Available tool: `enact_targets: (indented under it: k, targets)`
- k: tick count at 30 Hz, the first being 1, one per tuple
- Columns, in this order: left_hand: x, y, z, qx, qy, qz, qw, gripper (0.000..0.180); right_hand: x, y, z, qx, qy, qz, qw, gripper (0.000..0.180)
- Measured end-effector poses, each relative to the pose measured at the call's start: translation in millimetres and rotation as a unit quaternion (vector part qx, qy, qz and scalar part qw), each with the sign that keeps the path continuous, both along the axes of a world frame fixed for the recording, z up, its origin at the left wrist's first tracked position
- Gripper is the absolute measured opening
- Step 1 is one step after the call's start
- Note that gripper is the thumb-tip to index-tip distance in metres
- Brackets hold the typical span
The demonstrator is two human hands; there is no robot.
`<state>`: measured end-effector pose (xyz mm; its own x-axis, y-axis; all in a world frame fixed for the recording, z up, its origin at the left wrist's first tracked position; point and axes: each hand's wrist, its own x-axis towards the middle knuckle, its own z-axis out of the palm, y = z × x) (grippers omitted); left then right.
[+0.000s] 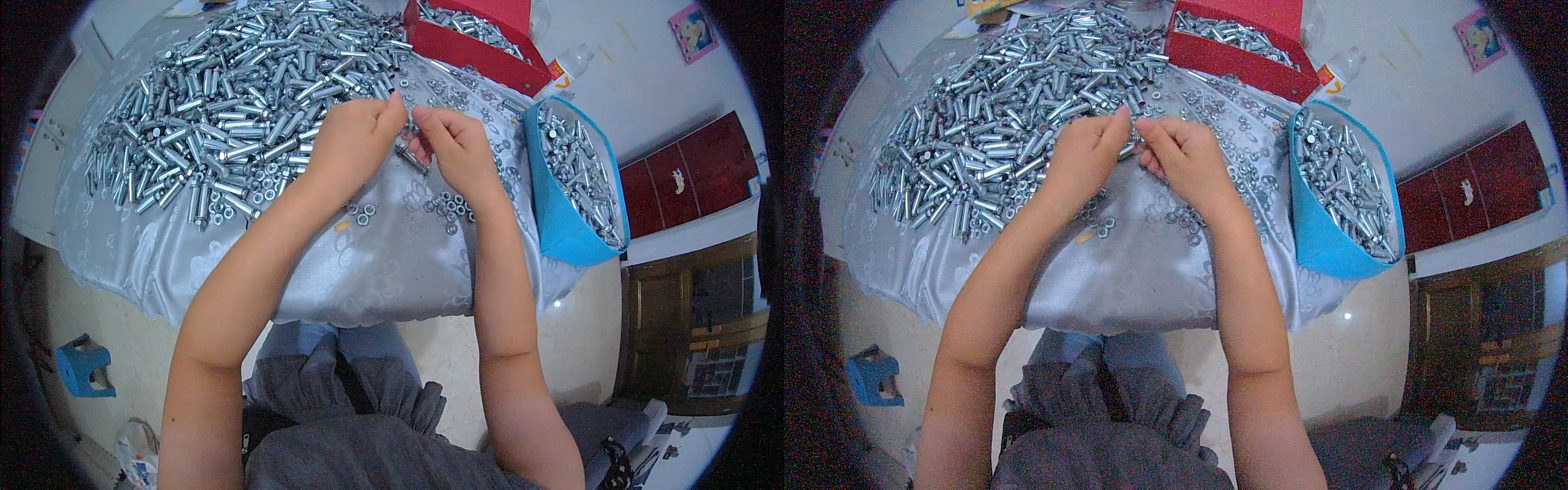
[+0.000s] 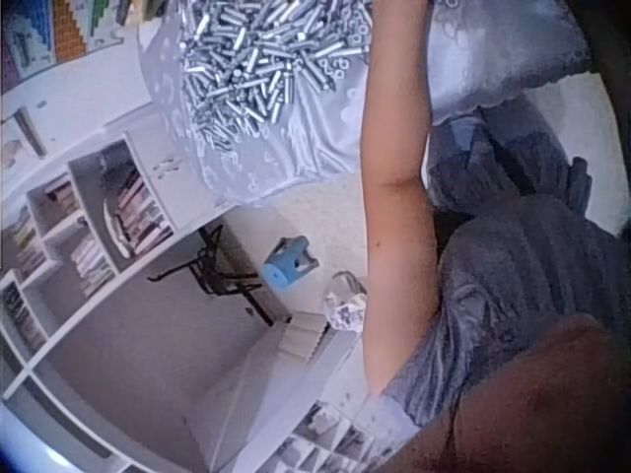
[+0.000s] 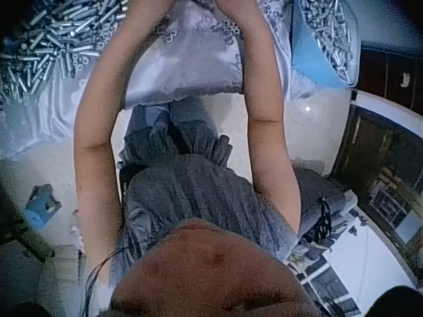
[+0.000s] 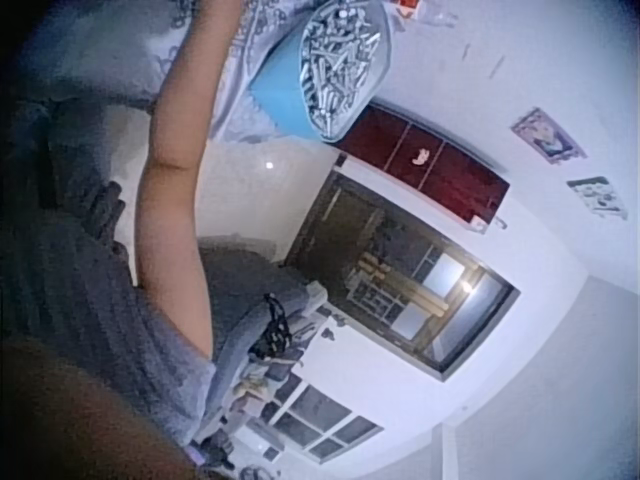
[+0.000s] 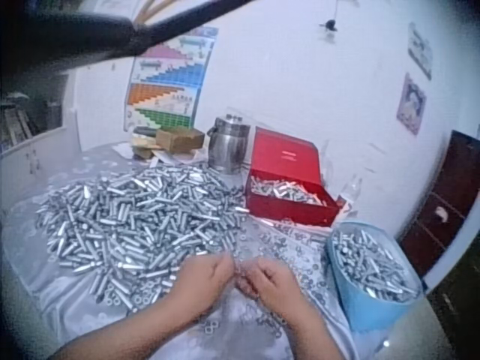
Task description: The person sits on a stool at a table and repeatedly picks up metal bolts and washers, screwing the washers onto the bolts by hand. The person handles the fasteners one at a time, placing the assembled units into a blue container on the right side of the table.
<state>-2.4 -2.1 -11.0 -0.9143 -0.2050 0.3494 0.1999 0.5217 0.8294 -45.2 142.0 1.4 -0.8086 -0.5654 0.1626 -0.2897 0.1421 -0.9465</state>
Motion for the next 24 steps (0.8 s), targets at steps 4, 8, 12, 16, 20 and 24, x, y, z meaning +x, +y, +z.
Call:
enact_targets:
  k: [4,8,12,16,20,24]
  targets:
    - [-5,0,-5,0.022,-0.005,-0.007,1.0,0.048,-4,2,-5,-0.006,0.015,-0.034,0.999,0.029]
    - [-9,-4,-6,0.126,-0.031,-0.017,0.991,0.05,-3,1,0,-0.032,0.112,-0.051,0.992,0.022]
    - [-11,-3,-8,0.191,-0.061,-0.019,0.979,0.051,-5,3,1,-0.032,0.162,0.001,0.986,0.026]
    - [-6,0,0,0.192,-0.096,-0.028,0.976,0.05,-10,4,-8,-0.029,0.134,-0.003,0.991,0.027]
    - [-9,-4,-7,0.196,-0.1,-0.049,0.974,0.05,-6,4,-6,0.007,0.177,-0.012,0.984,0.023]
    - [-10,-1,-7,0.199,-0.089,-0.037,0.975,0.05,-1,2,0,-0.056,0.128,-0.013,0.99,0.02]
